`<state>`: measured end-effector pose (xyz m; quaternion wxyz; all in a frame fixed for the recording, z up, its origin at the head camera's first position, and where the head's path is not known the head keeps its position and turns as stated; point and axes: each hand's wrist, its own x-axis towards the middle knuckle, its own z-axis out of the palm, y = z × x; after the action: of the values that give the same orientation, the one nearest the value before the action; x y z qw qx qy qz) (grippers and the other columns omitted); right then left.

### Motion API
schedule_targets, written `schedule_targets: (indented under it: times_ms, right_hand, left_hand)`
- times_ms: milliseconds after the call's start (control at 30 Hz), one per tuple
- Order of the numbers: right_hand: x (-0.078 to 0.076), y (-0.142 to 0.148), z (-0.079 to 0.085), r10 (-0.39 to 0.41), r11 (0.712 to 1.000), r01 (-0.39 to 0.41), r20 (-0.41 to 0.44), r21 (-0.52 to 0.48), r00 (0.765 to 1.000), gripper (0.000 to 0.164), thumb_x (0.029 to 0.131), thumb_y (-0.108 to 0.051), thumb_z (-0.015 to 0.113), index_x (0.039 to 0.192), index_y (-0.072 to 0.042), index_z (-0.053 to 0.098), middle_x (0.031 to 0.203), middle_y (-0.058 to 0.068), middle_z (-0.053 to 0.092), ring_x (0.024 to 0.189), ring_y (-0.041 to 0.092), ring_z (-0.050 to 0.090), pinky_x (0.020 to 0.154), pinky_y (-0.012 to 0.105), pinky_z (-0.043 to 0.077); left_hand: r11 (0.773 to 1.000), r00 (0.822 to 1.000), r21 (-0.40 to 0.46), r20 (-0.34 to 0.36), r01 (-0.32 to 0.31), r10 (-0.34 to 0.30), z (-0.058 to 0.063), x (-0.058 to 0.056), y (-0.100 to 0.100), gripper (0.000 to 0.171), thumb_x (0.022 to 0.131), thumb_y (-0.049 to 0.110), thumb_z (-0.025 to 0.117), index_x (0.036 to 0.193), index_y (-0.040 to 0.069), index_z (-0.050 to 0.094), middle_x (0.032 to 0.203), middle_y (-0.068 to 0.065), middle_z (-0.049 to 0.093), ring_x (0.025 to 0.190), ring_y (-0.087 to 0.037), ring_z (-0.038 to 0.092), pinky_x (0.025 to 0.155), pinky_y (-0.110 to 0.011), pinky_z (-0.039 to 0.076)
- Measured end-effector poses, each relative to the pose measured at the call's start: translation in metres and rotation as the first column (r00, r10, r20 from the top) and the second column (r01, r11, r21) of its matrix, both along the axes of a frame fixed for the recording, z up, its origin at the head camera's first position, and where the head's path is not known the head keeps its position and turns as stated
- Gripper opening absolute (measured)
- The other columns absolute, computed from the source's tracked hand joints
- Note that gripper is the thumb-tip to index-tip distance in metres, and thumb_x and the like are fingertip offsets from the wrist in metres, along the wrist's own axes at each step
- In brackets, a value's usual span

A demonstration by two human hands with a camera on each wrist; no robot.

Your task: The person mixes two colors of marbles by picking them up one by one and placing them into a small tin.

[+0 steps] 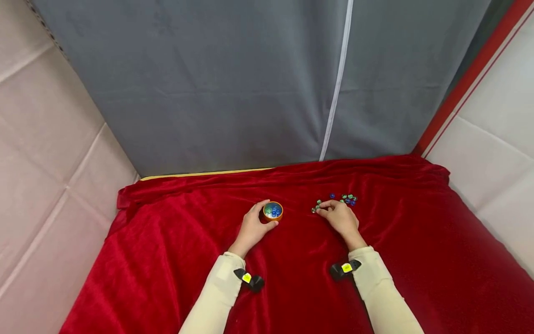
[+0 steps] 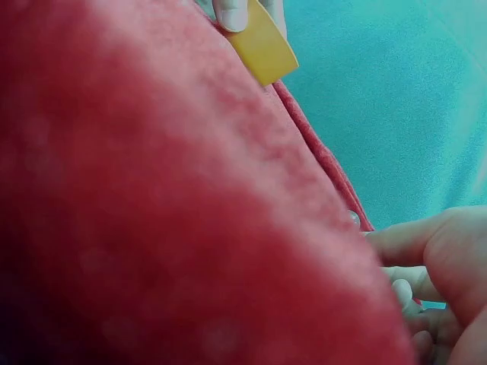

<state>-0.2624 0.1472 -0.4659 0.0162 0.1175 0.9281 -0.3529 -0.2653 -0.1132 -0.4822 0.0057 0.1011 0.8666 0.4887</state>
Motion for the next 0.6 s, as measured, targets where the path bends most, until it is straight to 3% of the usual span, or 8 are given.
schedule_targets:
  times_ms: [600]
  right_hand:
    - [0.0010,0.0018,-0.0024,-0.010,1.000,0.010,-0.011,-0.021,1.000,0.031,0.087,-0.038,0.065,0.108,-0.016,0.072,0.082,0.000,0.063,0.071,0.015,0.054,0.059,0.028,0.038]
  left_hand:
    - [1.000,1.000,0.019,0.017,-0.001,0.001,0.0040,0.0021,0.0011,0.064,0.078,0.015,0.078,0.137,0.011,0.052,0.138,-0.014,0.054,0.124,-0.033,0.053,0.106,-0.049,0.042]
